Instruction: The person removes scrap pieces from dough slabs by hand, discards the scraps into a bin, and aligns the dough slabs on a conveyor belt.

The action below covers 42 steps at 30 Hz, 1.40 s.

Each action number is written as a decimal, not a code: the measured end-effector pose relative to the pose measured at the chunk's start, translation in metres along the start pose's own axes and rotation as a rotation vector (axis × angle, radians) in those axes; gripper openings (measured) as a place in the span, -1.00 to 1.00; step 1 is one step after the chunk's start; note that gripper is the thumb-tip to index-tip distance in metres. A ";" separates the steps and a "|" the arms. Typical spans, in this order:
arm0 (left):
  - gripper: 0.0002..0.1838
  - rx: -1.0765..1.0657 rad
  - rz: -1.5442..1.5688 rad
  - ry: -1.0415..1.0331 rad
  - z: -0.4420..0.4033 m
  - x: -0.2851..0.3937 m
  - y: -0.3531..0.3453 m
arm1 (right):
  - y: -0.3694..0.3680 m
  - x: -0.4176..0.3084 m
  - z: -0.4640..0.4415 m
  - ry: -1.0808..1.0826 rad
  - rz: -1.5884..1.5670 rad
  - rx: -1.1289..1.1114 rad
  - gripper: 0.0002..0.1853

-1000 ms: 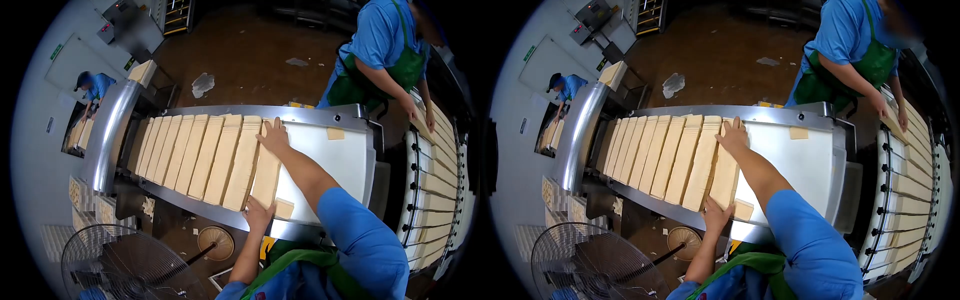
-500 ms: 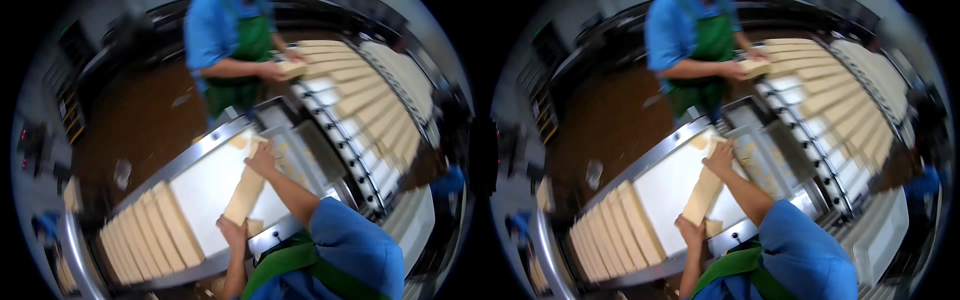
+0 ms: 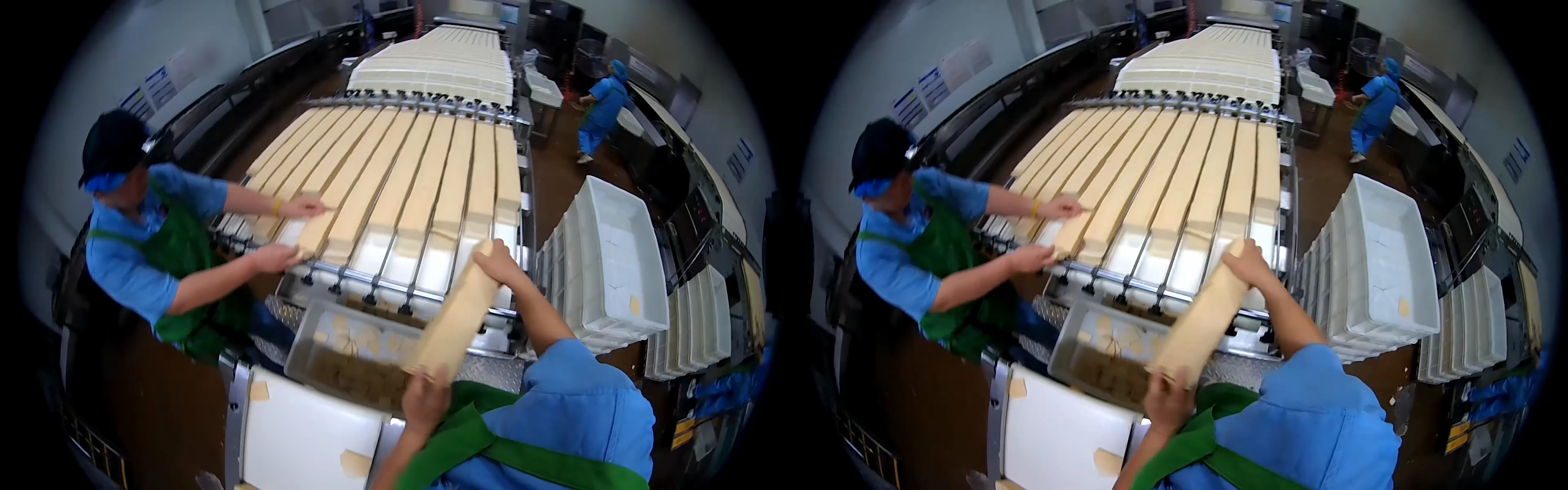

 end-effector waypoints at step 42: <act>-0.88 -0.493 0.052 -0.426 -0.098 0.077 -0.210 | 0.011 0.072 -0.153 0.298 0.488 0.321 -0.25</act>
Point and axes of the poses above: each hand's wrist, its own z-axis away from the middle knuckle, its own y-axis out of the back of the hand, x = y × z, the point moved 4 cm from there along -z, towards the middle knuckle, and after that the axes turned 6 degrees about x, right-handed, at the moved point
